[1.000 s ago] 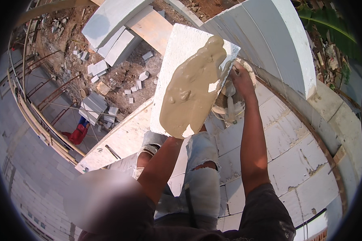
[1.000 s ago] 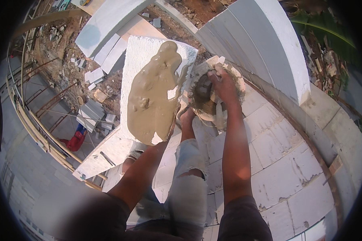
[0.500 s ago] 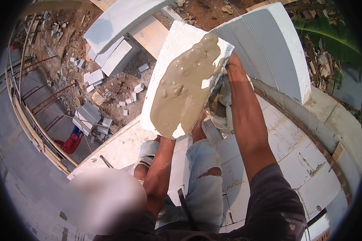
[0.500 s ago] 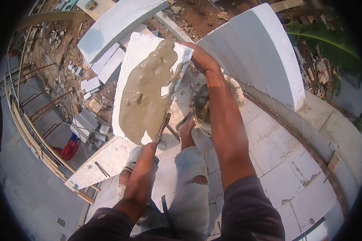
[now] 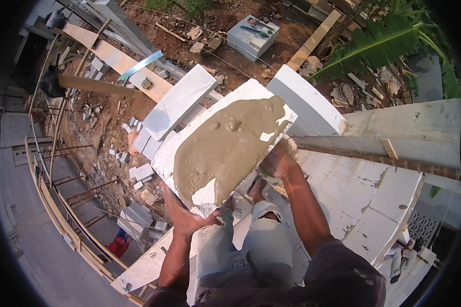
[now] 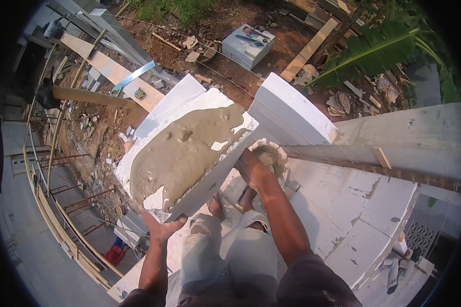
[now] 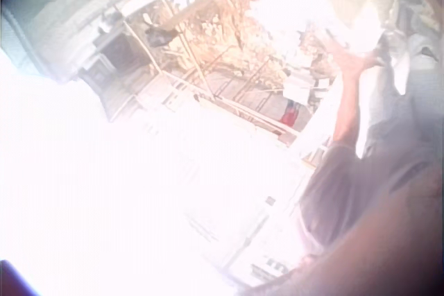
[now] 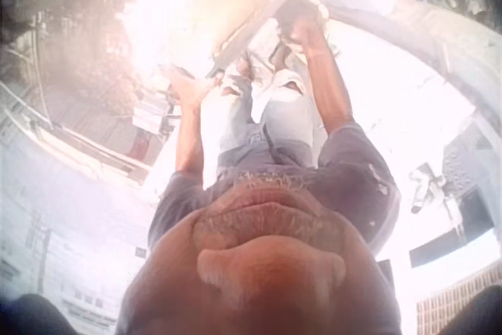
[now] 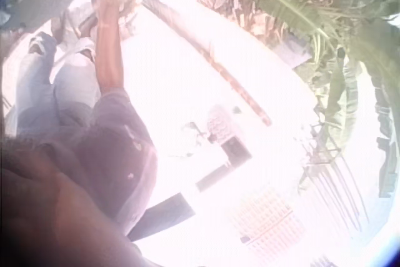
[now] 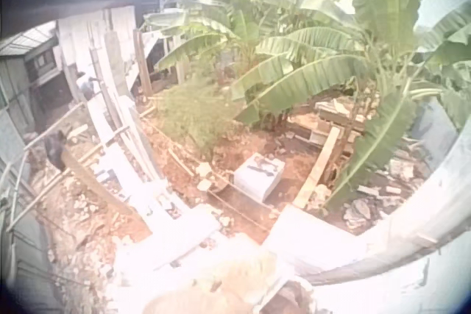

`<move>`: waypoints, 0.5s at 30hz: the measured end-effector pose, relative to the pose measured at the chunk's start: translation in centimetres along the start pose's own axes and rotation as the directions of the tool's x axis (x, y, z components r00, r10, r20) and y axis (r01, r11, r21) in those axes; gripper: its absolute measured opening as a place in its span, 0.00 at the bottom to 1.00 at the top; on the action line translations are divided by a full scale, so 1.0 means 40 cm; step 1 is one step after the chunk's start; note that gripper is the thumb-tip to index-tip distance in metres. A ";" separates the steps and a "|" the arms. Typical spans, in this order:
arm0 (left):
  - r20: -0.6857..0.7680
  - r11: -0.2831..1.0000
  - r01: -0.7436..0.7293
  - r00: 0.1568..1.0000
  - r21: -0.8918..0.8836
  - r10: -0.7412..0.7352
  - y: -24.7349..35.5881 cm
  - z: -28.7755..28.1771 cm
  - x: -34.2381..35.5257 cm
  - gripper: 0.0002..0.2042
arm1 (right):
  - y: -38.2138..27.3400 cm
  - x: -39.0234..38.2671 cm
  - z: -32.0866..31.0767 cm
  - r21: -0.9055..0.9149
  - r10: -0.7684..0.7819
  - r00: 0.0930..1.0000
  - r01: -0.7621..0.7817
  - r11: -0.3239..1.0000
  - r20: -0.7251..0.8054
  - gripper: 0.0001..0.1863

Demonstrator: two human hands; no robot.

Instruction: The person applies cement to white rectangular tiles using a trowel and places them onto a curved wall structure. The person uses a hammer to tap the tiles into position and continues the process with additional tiles.

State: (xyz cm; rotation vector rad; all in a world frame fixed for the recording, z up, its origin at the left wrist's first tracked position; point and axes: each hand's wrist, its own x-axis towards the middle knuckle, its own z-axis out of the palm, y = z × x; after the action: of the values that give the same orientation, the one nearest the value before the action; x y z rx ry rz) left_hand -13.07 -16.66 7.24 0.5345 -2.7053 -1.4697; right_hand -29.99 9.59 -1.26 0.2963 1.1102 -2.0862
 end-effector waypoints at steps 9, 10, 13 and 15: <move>-0.136 0.752 -0.405 0.908 -0.520 0.396 0.427 -0.417 0.014 0.51 | -0.168 -0.498 0.422 -0.369 -0.494 0.821 0.570 0.734 0.287 0.71; -0.119 0.716 -0.407 0.901 -0.567 0.418 0.451 -0.425 0.033 0.50 | -0.180 -0.525 0.423 -0.359 -0.475 0.823 0.565 0.743 0.312 0.75; -0.058 0.576 -0.362 0.877 -0.733 0.478 0.541 -0.437 0.058 0.45 | -0.195 -0.602 0.425 -0.348 -0.559 0.747 0.664 0.662 0.360 0.80; 0.205 0.464 -0.197 0.705 -0.863 0.679 0.603 -0.475 0.124 0.41 | -0.240 -0.681 0.436 -0.464 -0.686 0.641 0.751 0.470 0.343 0.79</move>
State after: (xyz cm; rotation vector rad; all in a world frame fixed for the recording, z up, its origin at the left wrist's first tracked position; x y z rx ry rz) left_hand -21.36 -21.55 36.80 -0.7271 -1.7359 -2.5831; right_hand -15.39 12.89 28.97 -0.7310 1.9725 -2.2421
